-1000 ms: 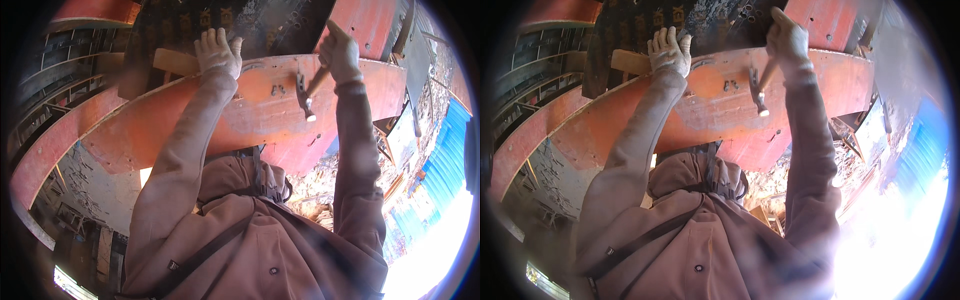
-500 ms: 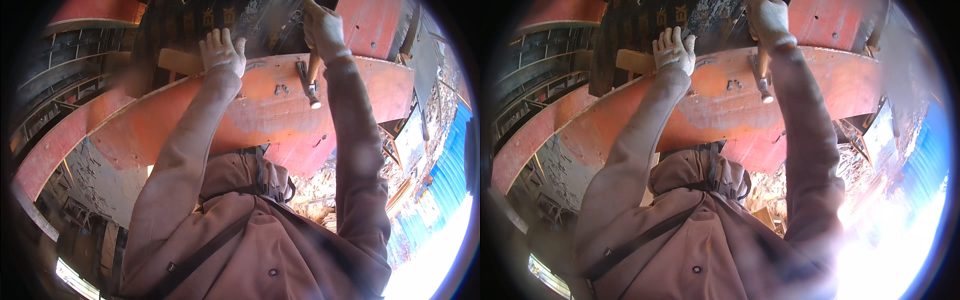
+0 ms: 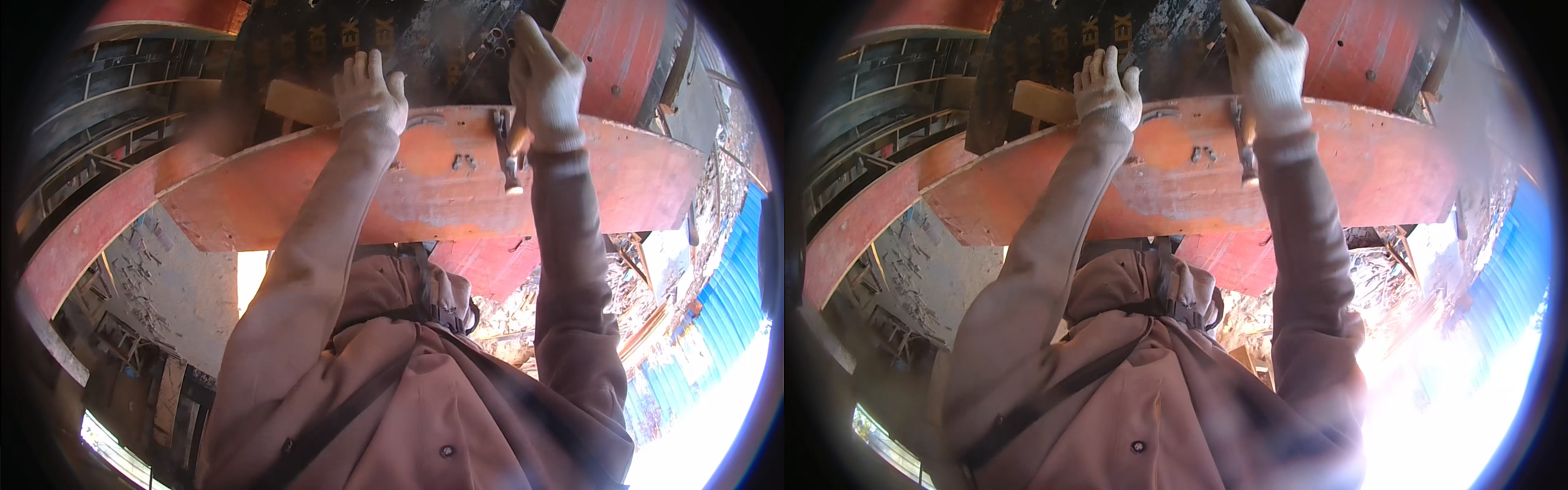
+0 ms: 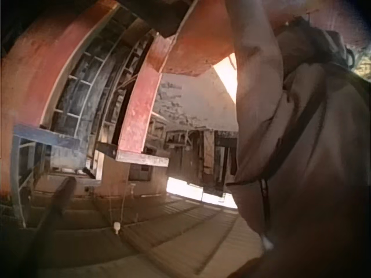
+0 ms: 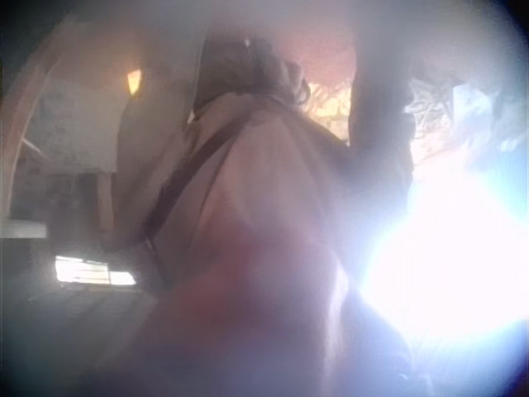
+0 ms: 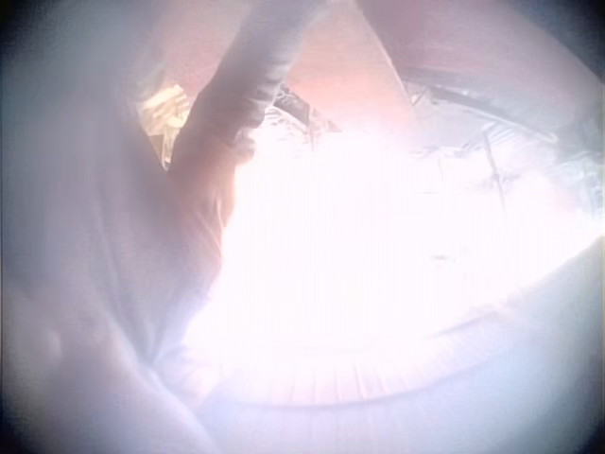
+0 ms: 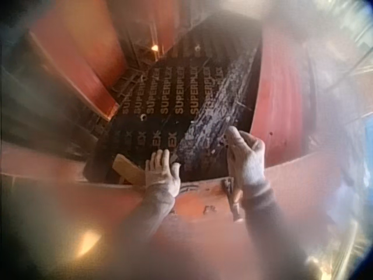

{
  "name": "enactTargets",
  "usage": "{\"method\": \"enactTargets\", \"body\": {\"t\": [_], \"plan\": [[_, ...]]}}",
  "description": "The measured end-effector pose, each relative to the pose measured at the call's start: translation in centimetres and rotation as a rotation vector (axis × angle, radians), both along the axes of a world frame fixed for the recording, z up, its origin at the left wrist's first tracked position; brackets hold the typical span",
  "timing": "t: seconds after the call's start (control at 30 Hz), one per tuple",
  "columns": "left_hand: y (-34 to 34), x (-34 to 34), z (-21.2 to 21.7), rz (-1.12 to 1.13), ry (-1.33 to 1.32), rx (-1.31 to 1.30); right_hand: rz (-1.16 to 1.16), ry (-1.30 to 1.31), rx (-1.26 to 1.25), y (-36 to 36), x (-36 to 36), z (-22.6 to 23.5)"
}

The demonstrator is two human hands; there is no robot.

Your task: The person uses a hammer to strike and pry apart large red wooden panels in a cluttered workshop. They repeatedly lift, flip, and hammer the panels to separate them from underlying structures.

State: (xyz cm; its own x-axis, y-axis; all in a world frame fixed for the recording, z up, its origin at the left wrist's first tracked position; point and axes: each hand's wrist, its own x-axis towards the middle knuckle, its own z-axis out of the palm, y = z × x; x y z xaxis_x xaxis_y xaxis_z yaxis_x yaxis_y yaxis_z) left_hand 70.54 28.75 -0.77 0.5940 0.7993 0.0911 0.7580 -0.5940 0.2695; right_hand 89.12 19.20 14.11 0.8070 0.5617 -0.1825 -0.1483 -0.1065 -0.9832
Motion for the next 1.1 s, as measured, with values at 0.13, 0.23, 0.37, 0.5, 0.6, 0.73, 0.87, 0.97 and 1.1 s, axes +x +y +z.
{"method": "enactTargets", "body": {"t": [0.13,0.23,0.37,0.5,0.6,0.73,0.87,0.97,1.1], "plan": [[0.8,-1.0,-1.2,0.012,-0.040,0.020,0.010,0.024,0.110,-0.2,-3.5,1.1],[0.1,-1.1,-0.9,0.027,-0.105,-0.007,0.035,-0.120,0.098,-1.0,-4.7,3.2],[0.6,0.1,-1.1,0.097,-0.025,-0.049,0.102,-0.479,-0.208,-2.0,-1.1,0.4],[1.5,-1.6,-3.7,0.134,-0.020,0.004,0.191,-0.965,-0.334,-8.4,-3.9,-0.7],[1.5,-1.6,-3.0,0.108,-0.079,0.120,-0.088,-0.260,-0.248,-14.9,-7.2,0.4],[0.9,-1.1,-1.0,0.069,-0.038,0.166,-0.193,0.099,0.036,-20.1,-9.3,4.3],[0.1,-2.1,-2.0,0.038,-0.089,0.169,-0.257,0.291,-0.118,-17.1,-5.3,-0.1],[1.5,-0.8,-1.1,0.020,-0.062,0.079,-0.253,0.158,-0.180,-16.8,-3.6,-4.3],[0.8,-2.0,-1.7,0.038,-0.007,0.032,-0.391,0.583,-0.126,-13.0,0.3,-3.2]]}}
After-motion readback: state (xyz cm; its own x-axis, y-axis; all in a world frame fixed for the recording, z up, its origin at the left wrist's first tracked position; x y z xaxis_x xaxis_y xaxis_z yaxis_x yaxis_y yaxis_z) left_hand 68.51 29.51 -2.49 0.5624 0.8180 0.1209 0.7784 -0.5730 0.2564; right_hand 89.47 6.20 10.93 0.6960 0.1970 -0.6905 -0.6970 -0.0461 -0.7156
